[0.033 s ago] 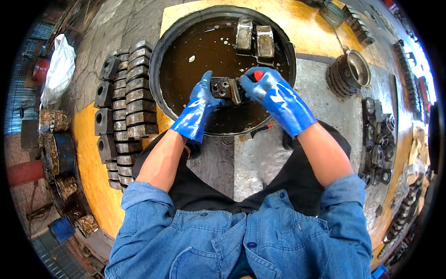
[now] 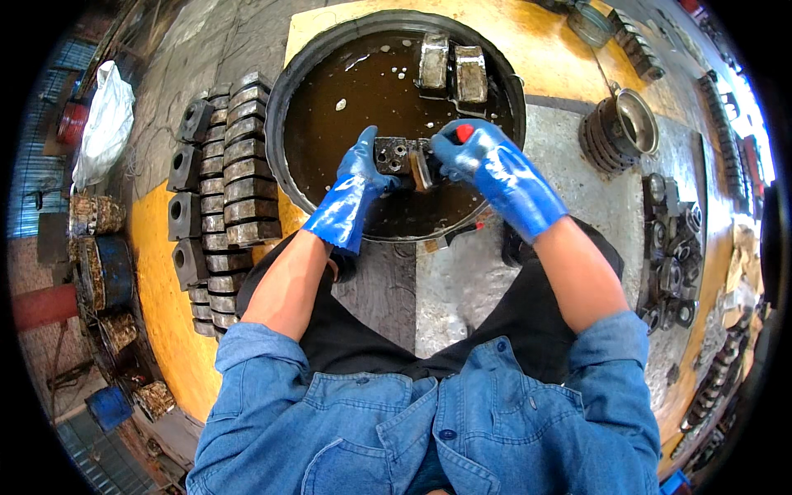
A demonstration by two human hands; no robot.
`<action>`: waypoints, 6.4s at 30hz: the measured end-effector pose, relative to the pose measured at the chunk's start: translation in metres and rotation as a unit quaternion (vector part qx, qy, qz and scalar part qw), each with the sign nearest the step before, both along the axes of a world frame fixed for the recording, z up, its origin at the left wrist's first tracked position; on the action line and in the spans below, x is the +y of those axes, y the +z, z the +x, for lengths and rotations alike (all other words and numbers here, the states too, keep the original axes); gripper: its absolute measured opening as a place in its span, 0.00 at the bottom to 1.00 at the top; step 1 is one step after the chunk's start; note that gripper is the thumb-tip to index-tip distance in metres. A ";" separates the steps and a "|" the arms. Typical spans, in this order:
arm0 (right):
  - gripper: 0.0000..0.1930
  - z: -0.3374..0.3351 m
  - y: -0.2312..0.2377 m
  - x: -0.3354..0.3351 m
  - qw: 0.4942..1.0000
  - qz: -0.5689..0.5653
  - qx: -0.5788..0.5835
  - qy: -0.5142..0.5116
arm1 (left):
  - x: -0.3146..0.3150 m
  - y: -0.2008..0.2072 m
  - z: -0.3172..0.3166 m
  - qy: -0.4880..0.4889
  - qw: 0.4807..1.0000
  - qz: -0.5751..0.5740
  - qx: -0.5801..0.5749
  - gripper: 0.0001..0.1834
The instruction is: The person cleans metal components by dipping them into a bucket of dark liquid, scrubbing the surfaces with a brush, and turning them over by hand while wearing blue gloves.
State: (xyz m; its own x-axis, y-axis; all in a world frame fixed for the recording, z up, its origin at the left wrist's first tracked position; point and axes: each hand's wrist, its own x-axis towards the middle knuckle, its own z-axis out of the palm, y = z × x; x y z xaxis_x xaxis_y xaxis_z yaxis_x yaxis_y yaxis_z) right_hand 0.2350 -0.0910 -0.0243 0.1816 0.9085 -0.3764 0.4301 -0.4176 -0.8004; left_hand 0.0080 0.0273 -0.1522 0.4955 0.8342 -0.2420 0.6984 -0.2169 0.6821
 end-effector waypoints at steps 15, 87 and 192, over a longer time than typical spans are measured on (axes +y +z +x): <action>0.15 0.059 -0.017 -0.006 0.989 0.115 -0.019 -0.091 | 0.024 -0.012 0.006 -0.014 0.980 -0.093 -0.176 0.63; 0.14 0.065 0.017 -0.023 0.959 0.165 -0.149 -0.178 | -0.025 -0.001 0.028 -0.036 0.998 0.040 -0.022 0.27; 0.15 0.082 0.031 -0.054 0.900 0.303 -0.186 -0.253 | 0.062 -0.029 0.127 0.106 0.956 -0.158 -0.221 0.32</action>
State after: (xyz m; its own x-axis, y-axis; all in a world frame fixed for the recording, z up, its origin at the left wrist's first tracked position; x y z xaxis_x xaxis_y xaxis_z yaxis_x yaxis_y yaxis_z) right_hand 0.3170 -0.1449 0.0066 0.6410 0.6916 0.3330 0.5930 -0.1708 -0.7868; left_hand 0.1354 0.0896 -0.1813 0.4362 0.8466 -0.3049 0.3316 0.1638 0.9291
